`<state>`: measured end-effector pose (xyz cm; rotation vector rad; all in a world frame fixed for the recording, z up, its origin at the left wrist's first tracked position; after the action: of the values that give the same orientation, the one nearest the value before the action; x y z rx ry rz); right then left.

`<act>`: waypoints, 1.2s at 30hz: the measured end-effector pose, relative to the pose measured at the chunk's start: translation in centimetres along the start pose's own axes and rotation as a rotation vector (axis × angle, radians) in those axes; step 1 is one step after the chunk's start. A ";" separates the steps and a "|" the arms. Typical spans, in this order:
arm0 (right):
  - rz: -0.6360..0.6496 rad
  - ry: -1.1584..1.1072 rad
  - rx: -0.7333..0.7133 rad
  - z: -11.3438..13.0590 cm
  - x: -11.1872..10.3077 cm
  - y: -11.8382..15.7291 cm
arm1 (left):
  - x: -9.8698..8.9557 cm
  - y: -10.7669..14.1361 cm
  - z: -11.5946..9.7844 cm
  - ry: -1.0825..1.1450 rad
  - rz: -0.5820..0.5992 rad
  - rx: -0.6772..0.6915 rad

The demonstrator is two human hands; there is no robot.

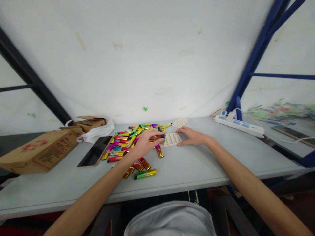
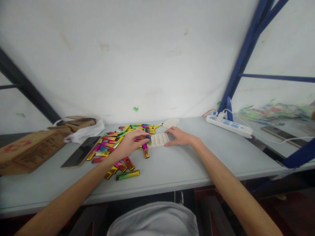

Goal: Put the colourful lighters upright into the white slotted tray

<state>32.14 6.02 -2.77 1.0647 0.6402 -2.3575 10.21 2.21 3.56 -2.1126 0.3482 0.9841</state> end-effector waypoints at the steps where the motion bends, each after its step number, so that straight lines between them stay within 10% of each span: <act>1: -0.003 -0.004 0.000 0.0 0.0 0.0 | 0.0 0.1 0.0 -0.043 0.000 0.009; 36: 0.001 0.004 0.014 0.1 -0.1 0.1 | 1.1 1.4 1.5 -0.514 0.381 0.009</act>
<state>32.19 5.96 -2.69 1.0759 0.6255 -2.3633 9.40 2.45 1.35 -1.7314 0.4968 1.6922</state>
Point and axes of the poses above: each hand's wrist, its own y-axis away from the middle knuckle, its own x-axis out of the palm, z = x × y, the point moved 8 cm from there along -y, towards the middle knuckle, and after that the axes turned 12 degrees about -y, right-handed, at the moved point
